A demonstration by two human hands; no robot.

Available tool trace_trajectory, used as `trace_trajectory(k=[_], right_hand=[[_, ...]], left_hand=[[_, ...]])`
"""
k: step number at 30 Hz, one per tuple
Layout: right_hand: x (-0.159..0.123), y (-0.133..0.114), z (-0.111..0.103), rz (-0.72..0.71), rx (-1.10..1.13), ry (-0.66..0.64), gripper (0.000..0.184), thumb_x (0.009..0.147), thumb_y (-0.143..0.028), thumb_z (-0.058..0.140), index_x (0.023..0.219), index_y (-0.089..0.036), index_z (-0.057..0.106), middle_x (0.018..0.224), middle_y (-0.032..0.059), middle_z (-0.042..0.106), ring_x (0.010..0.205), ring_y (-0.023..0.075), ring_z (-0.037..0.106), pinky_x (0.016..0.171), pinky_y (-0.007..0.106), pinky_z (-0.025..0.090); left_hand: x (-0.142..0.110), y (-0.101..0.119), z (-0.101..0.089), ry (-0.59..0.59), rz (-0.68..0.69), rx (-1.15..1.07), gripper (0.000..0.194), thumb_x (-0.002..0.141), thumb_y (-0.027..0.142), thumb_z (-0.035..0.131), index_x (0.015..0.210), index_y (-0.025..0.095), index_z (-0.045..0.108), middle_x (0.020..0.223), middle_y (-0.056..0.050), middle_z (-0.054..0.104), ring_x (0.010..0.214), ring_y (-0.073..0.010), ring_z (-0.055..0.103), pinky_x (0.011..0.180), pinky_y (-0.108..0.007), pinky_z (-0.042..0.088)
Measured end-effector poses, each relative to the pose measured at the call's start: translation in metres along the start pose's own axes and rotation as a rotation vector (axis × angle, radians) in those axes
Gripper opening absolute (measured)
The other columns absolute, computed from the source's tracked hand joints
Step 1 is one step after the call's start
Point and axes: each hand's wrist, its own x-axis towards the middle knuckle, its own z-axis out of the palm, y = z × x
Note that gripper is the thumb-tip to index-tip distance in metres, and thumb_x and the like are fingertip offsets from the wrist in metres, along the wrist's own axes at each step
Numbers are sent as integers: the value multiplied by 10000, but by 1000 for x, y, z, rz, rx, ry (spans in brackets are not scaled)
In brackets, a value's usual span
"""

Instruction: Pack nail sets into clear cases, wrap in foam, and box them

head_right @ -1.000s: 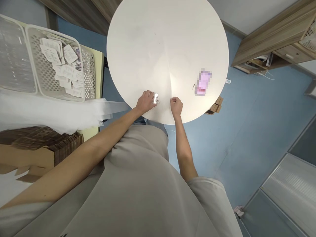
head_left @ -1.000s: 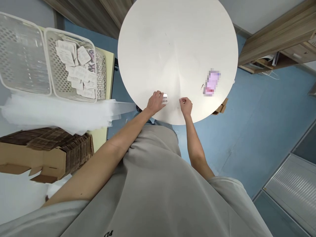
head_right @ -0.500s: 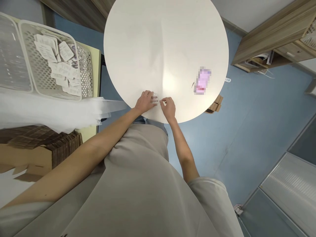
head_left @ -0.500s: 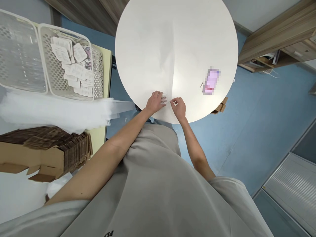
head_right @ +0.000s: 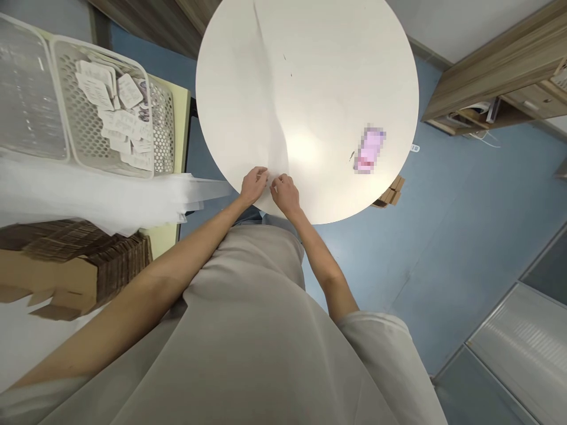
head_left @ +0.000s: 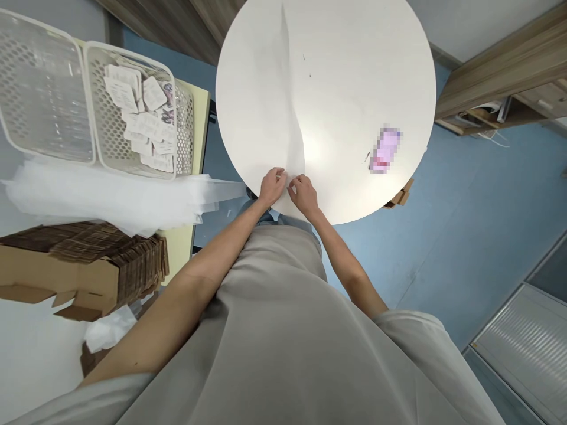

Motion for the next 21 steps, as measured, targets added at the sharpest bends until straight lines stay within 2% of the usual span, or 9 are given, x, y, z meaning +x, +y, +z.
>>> trace_trajectory(k=[4, 8, 10, 13, 17, 21], right_hand=[[-4, 7, -9, 79, 59, 100, 192, 1108, -282, 530, 1096, -208, 707, 1180, 131, 636, 1183, 295, 577, 902, 399, 567], [-8, 9, -12, 85, 82, 109, 200, 1111, -289, 520, 1107, -211, 705, 1182, 133, 635, 1186, 294, 583, 889, 396, 568], [-8, 6, -8, 61, 67, 70, 185, 1103, -268, 531, 1105, -211, 707, 1184, 130, 636, 1181, 291, 586, 890, 391, 568], [-6, -1, 2, 13, 42, 21, 181, 1094, -243, 535, 1124, -209, 710, 1199, 128, 641, 1171, 283, 589, 893, 380, 572], [-3, -2, 9, -12, 58, 8, 189, 1095, -314, 562, 1125, -220, 723, 1192, 120, 655, 1166, 280, 604, 923, 383, 577], [2, 13, 1, 105, 69, 88, 225, 1103, -352, 547, 1155, -211, 715, 1232, 138, 666, 1222, 293, 618, 980, 404, 566]], left_hand=[[17, 23, -6, 37, -11, -68, 353, 1040, 408, 535, 1305, 220, 673, 1373, -111, 729, 1158, -256, 708, 1049, -383, 538], [28, 41, -5, -50, -43, -3, 324, 1015, 521, 604, 1123, 235, 713, 1179, -88, 782, 1116, -288, 709, 998, -399, 535], [26, 44, -2, -79, -61, 101, 272, 959, 499, 685, 1010, 233, 710, 1053, -85, 778, 1056, -300, 709, 950, -401, 533], [18, 40, 1, -96, -142, 236, 165, 929, 393, 688, 872, 239, 672, 901, -73, 739, 935, -290, 697, 844, -390, 525], [10, 27, -3, -99, -234, 297, 132, 921, 304, 645, 808, 239, 632, 892, -77, 723, 906, -274, 684, 800, -367, 504], [10, 18, -6, -100, -283, 314, 154, 934, 318, 654, 807, 238, 619, 918, -87, 730, 955, -278, 685, 818, -347, 497]])
